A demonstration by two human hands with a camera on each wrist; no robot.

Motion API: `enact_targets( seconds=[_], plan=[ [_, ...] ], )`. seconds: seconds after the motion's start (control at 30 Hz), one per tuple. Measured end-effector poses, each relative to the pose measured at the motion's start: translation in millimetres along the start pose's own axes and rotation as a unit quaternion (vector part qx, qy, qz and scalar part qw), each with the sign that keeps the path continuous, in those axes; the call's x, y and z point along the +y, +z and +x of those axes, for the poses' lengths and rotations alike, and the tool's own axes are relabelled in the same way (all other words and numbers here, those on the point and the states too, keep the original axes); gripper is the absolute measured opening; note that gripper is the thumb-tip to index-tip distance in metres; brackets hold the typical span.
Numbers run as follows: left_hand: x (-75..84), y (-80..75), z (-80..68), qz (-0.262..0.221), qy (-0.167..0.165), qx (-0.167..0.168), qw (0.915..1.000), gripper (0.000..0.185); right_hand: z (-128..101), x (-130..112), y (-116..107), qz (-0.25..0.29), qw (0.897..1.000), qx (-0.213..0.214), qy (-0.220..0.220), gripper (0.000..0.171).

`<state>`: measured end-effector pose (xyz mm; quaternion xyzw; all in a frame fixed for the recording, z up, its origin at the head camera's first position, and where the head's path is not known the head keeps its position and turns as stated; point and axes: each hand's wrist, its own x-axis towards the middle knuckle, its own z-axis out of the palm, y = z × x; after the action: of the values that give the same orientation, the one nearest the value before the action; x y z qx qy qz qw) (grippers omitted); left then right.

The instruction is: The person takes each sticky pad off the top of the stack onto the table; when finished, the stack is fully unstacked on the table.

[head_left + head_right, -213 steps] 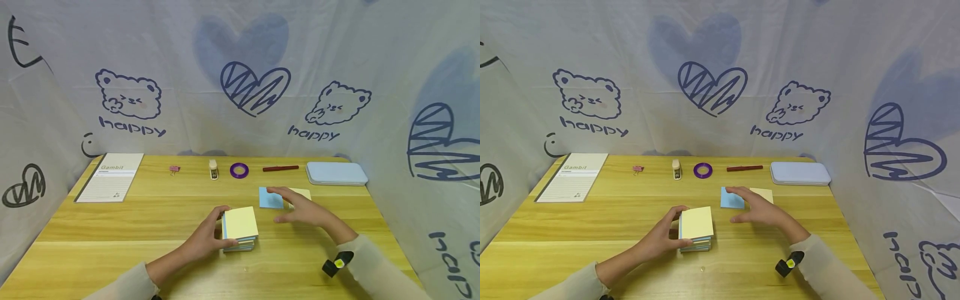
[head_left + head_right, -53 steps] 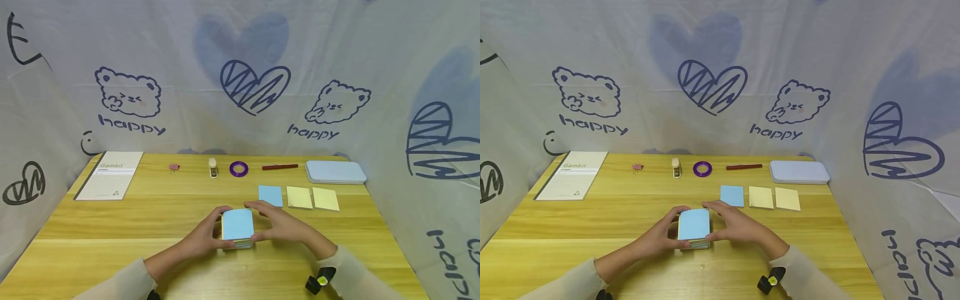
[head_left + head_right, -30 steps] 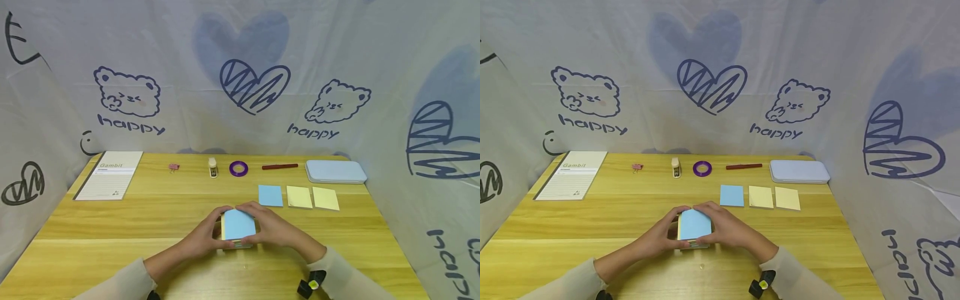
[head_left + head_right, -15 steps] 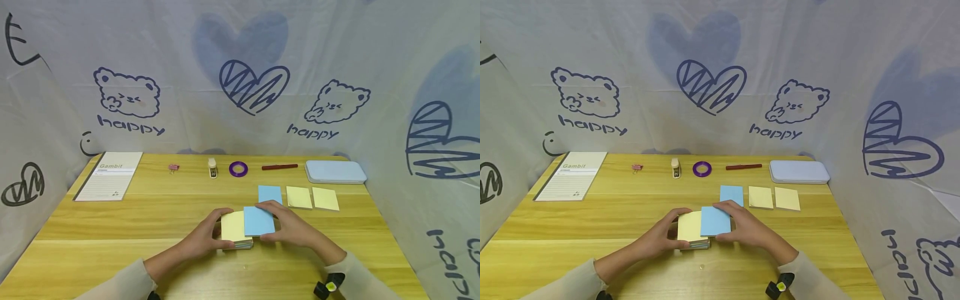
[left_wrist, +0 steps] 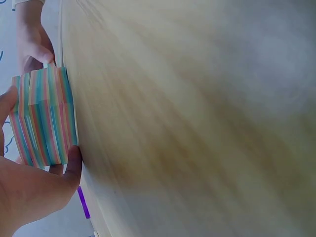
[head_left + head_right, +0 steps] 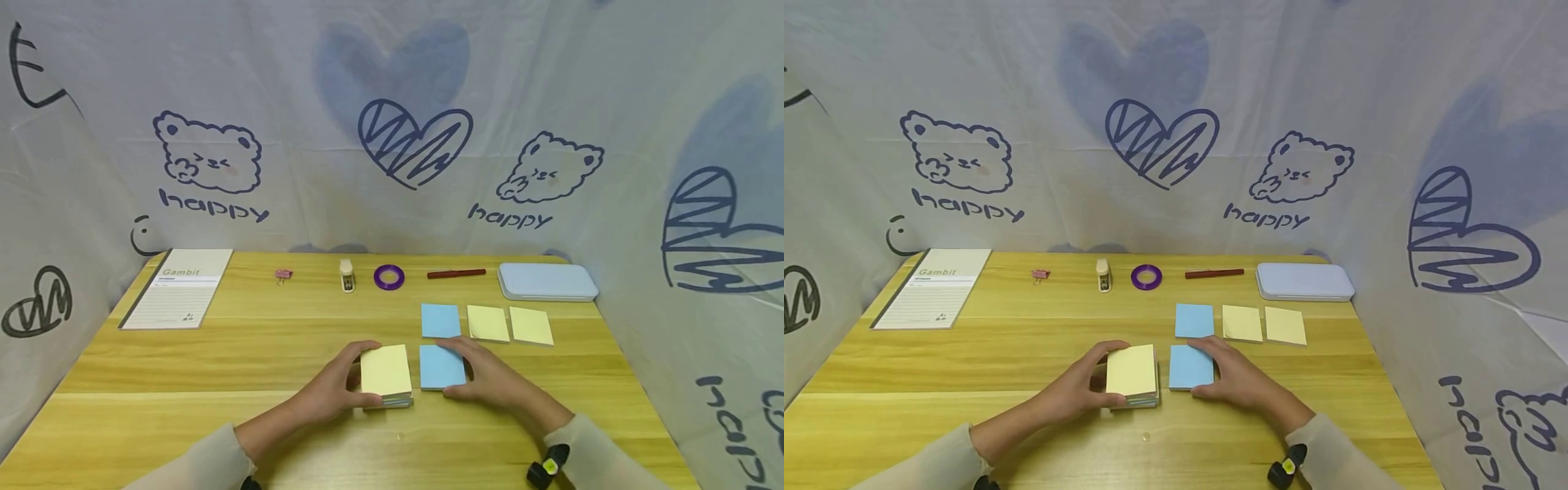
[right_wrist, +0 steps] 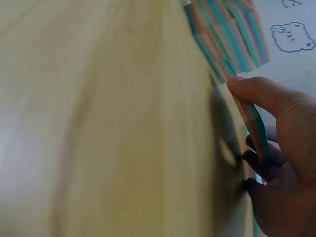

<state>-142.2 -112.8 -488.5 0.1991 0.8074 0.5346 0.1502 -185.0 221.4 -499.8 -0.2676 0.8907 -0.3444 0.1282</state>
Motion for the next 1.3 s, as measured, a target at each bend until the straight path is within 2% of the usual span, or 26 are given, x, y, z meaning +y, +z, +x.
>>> enact_targets(
  seconds=[0.13,0.27,0.83,1.03,1.3],
  plan=[
    [0.2,0.5,0.4,-0.010,-0.002,0.001,0.9999,0.086,-2.7,5.4,5.1,0.003,1.000,0.012,-0.009,0.086],
    [1.5,0.9,0.2,-0.016,-0.004,0.002,0.9999,0.086,-4.1,7.7,8.8,-0.015,0.999,0.019,-0.022,0.088],
    [2.3,0.3,0.0,-0.014,-0.003,-0.001,0.9999,0.086,-5.6,12.4,10.4,-0.031,0.999,0.021,-0.040,0.087],
    [2.3,-0.2,0.3,-0.015,0.003,-0.007,0.9999,0.086,-7.3,4.9,5.2,-0.023,0.999,0.026,-0.027,0.090],
    [3.7,-2.2,0.9,-0.020,-0.003,-0.010,0.9997,0.091,-5.5,-12.0,-4.8,-0.040,0.997,0.020,-0.056,0.082]
  ],
)
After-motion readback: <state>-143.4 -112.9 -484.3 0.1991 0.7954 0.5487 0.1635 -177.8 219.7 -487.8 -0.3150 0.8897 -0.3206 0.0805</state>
